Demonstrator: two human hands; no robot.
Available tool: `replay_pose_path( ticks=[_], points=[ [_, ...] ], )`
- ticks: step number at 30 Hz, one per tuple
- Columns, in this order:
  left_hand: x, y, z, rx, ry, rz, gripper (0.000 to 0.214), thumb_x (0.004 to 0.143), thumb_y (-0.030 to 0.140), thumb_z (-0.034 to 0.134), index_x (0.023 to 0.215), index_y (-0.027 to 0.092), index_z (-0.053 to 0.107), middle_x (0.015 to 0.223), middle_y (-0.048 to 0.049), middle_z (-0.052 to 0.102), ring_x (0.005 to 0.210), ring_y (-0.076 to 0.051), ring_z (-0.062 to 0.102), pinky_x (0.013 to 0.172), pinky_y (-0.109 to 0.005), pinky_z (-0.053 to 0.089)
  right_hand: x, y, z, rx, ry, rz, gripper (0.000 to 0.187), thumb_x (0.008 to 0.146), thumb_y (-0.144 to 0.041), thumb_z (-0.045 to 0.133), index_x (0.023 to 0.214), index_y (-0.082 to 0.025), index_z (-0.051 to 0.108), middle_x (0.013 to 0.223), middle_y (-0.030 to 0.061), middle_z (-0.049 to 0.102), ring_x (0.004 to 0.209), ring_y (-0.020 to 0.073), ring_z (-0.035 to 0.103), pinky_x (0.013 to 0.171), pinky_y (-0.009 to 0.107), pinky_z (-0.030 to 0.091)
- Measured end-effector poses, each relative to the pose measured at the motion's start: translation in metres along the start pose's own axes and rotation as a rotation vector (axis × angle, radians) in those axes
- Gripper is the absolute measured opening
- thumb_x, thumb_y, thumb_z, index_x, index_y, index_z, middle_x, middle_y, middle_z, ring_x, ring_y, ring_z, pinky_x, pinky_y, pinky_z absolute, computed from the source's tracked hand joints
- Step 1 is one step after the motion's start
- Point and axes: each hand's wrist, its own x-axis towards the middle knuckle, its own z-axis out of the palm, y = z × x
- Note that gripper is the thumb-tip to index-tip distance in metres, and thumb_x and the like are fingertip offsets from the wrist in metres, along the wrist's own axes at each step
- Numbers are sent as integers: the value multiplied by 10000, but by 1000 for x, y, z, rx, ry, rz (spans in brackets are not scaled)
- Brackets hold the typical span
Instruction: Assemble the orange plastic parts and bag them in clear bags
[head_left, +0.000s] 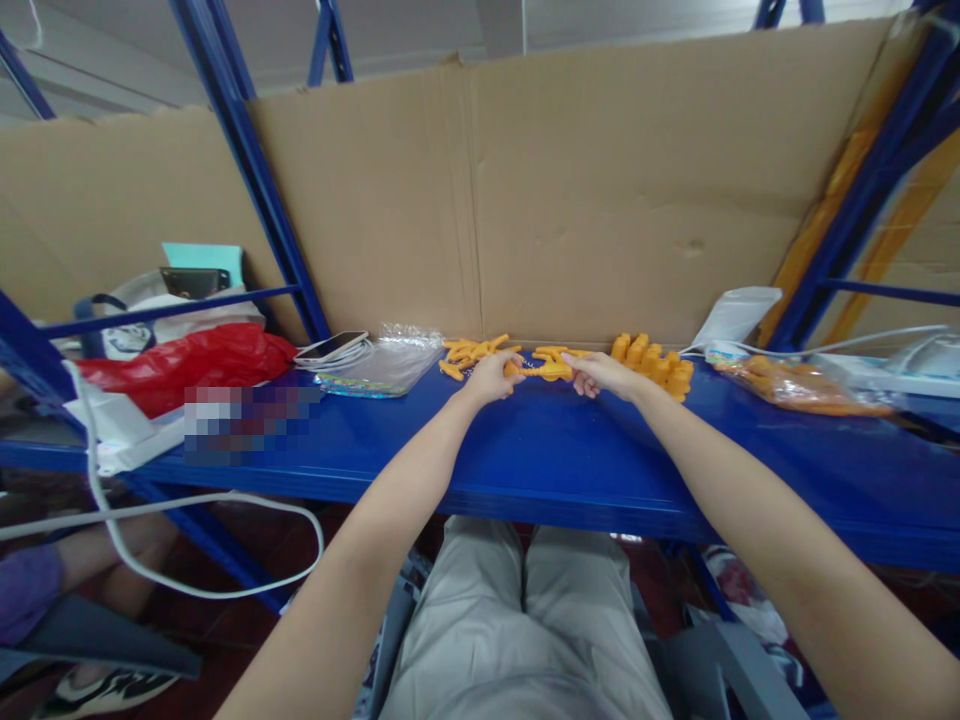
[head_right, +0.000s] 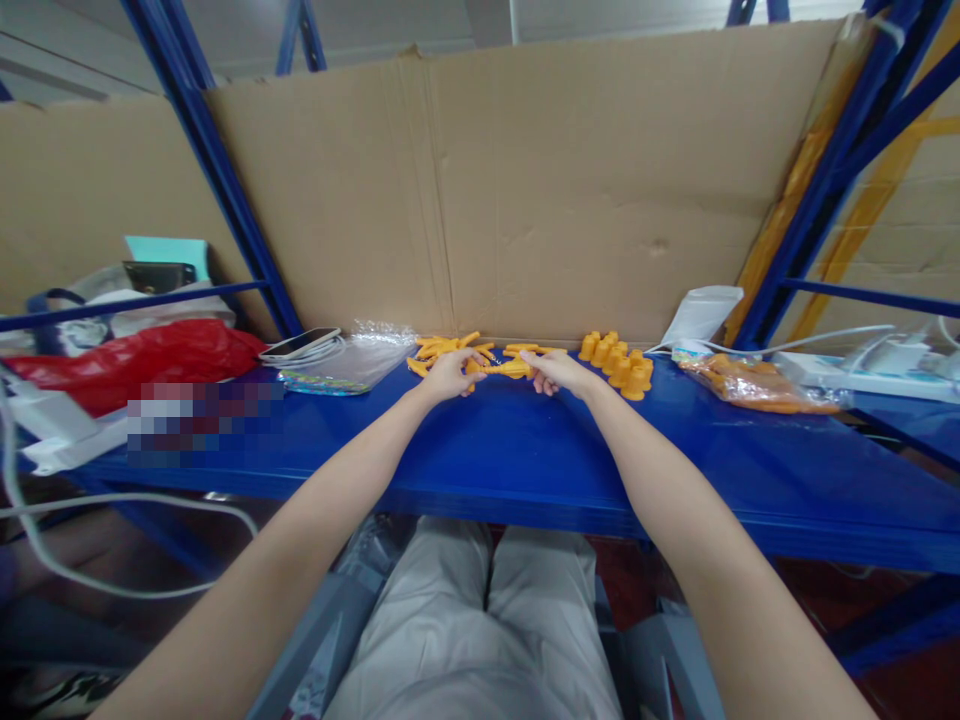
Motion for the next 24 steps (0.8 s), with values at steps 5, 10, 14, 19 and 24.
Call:
replay_pose_path(
  ticks=[5, 10, 14, 19, 24],
  points=[
    [2, -4, 1, 18, -4, 4, 182, 829, 160, 634, 1010, 162, 615, 612, 17, 635, 514, -152, 641, 588, -279, 532, -2, -2, 3, 79, 27, 1, 521, 716, -720, 636, 666, -203, 610, 446, 19, 532, 414, 132, 500, 417, 258, 384],
    [5, -7, 1, 114, 92, 82, 174, 792, 165, 669, 963, 178, 639, 768, -19, 698, 782, -202, 703, 785, -337, 538, -6, -10, 8, 160, 15, 59, 500, 763, -702, 605, 694, -207, 595, 476, 17, 532, 409, 113, 458, 393, 236, 326],
    [6, -6, 0, 147, 179, 145, 187, 740, 131, 704, 915, 177, 655, 941, -52, 717, 1000, -237, 675, 909, -354, 496, -7, -13, 11, 195, 13, 138, 527, 849, -699, 485, 687, -206, 576, 510, 30, 551, 404, 99, 437, 393, 222, 313],
    [7, -7, 0, 104, 152, 126, 177, 745, 125, 695, 907, 174, 645, 938, -51, 718, 993, -227, 675, 906, -343, 494, -9, -17, 6, 119, -62, 231, 629, 897, -718, 327, 682, -188, 587, 461, 22, 498, 372, 93, 385, 387, 218, 309],
    [6, -9, -1, 96, 150, 139, 173, 738, 115, 698, 889, 171, 635, 953, -56, 719, 1009, -239, 674, 897, -355, 498, -13, -19, 3, 192, -24, 156, 388, 912, -562, 511, 881, -188, 612, 697, 45, 672, 466, 106, 530, 436, 211, 409]
  ],
)
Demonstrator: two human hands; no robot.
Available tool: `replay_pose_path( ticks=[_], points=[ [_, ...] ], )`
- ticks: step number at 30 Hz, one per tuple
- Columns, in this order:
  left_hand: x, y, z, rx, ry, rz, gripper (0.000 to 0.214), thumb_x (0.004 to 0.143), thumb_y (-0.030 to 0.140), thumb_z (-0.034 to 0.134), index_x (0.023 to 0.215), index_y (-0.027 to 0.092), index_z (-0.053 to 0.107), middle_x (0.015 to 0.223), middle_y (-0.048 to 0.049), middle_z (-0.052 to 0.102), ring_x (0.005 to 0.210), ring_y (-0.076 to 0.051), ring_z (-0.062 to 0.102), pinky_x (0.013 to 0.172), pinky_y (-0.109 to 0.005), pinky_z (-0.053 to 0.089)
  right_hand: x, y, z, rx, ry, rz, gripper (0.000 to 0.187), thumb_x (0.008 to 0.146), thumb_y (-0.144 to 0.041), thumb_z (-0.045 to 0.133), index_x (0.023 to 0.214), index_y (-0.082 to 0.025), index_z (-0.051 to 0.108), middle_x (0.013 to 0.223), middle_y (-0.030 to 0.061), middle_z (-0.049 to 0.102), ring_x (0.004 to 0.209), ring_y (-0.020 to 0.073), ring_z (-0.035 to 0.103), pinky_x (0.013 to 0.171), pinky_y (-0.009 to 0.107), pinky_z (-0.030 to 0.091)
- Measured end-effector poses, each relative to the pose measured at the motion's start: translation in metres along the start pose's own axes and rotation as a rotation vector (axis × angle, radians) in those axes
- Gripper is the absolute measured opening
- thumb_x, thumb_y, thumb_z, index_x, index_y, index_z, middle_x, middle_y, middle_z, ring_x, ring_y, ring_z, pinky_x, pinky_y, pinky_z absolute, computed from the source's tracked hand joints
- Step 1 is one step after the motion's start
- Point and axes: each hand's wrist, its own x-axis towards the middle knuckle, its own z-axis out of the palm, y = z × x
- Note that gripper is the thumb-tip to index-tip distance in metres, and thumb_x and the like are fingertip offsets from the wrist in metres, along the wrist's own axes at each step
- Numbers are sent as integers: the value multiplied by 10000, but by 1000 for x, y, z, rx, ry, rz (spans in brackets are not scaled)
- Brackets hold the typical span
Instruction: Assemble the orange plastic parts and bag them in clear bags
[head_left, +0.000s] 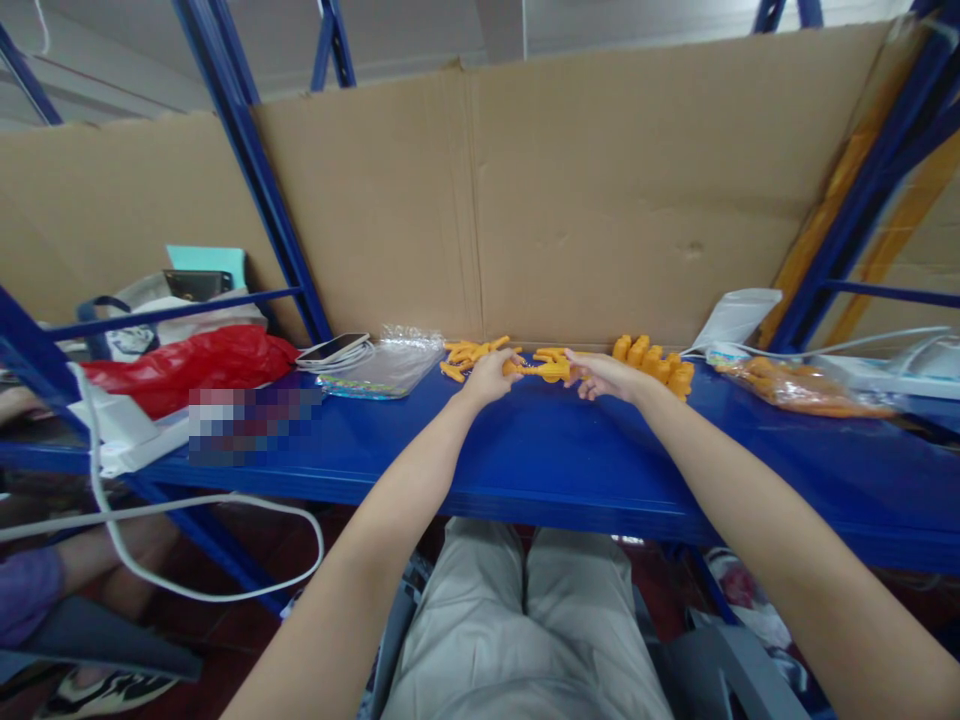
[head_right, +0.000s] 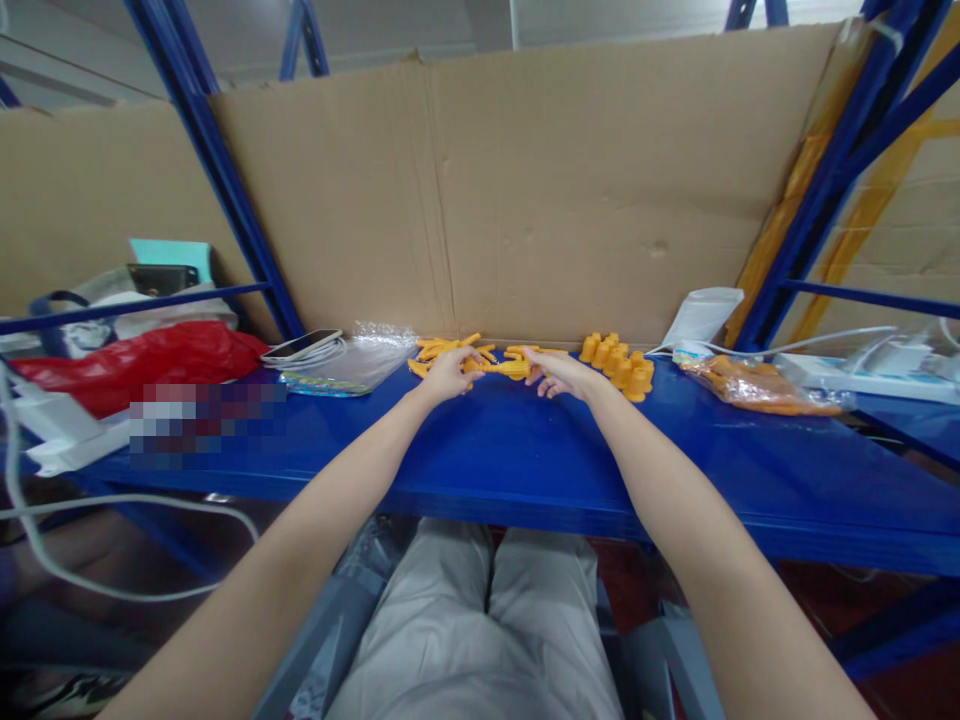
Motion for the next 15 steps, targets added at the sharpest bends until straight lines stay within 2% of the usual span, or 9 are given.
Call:
replay_pose_path(
  ticks=[2, 4, 7, 15],
  points=[
    [0, 1, -1, -12, -20, -21, 156, 752, 126, 694, 889, 168, 634, 926, -61, 719, 1016, -250, 676, 873, -349, 509, 0, 2, 0, 27, -1, -111, 225, 851, -423, 665, 896, -206, 625, 781, 36, 701, 558, 118, 599, 497, 210, 461],
    [-1, 2, -2, -22, -34, -38, 145, 760, 131, 693, 888, 167, 634, 902, -63, 718, 1019, -253, 678, 854, -342, 519, 2, 5, -1, 24, 3, -177, 172, 789, -344, 738, 829, -207, 642, 761, 29, 701, 591, 126, 617, 526, 213, 478],
    [-1, 3, -2, -32, -35, -46, 152, 760, 132, 696, 894, 169, 636, 889, -59, 719, 1002, -246, 685, 851, -342, 527, 7, 9, -4, 14, -3, -205, 174, 768, -335, 754, 749, -192, 656, 686, 27, 686, 565, 122, 607, 521, 213, 477],
    [-1, 5, -2, -20, -31, -49, 173, 767, 118, 692, 930, 159, 649, 912, -66, 720, 998, -233, 688, 890, -361, 527, 12, 11, -4, 64, -11, -172, 97, 823, -267, 700, 805, -175, 676, 714, 38, 699, 543, 107, 595, 532, 207, 469]
  ],
)
